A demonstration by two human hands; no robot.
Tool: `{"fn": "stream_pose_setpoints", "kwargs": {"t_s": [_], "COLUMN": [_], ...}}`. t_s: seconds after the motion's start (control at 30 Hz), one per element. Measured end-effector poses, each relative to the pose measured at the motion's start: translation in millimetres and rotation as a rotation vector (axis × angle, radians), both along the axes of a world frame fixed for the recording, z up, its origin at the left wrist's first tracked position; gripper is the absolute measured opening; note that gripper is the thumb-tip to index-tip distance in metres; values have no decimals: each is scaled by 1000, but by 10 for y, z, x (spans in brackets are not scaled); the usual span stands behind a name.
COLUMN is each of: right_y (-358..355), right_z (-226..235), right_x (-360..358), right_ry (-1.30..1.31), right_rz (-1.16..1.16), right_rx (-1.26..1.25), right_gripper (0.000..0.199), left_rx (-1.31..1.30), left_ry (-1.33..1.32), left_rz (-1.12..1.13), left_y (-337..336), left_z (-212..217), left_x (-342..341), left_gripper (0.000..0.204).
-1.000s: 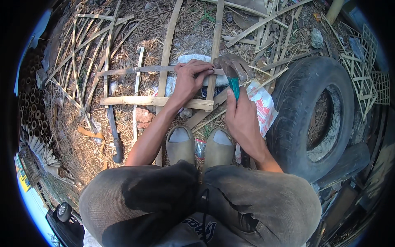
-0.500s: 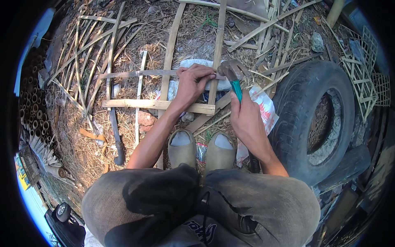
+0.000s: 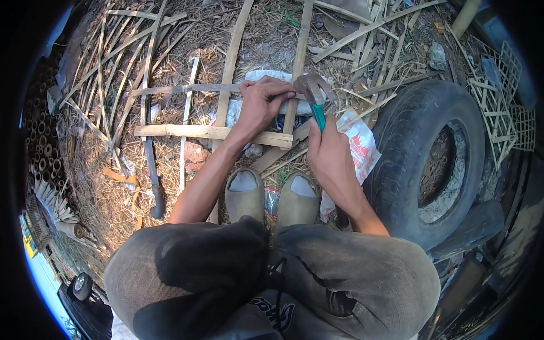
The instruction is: The person assembles a bamboo lattice structure by positioning thin wood strips and securing them at junctions with a hammer and small nails.
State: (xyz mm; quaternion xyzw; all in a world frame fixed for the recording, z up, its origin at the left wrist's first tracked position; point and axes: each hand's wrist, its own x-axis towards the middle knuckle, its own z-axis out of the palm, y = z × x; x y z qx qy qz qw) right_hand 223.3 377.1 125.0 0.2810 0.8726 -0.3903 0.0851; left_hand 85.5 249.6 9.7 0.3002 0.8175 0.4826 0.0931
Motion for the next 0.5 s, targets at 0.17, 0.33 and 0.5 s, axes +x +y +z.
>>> {"fn": "stream_pose_setpoints", "kwargs": {"t_s": [0.17,0.33,0.5], "right_y": [12,1,-12], "right_z": [369,-25,213], "right_x": [-60,-3,-3], "right_ry": [-2,40,17], "right_rz": [-57,39,-44], "right_rx": [-86,29,-85], "right_gripper": [31,29,28], "left_rx": [20,18,-33], "left_ry": [25,31,9], "left_rz": [-9,-15,-19], "left_y": [2,59,-46], "left_z": [-45,-26,-18], "left_x": [-40,8,-20], "left_gripper": [12,13,14]}}
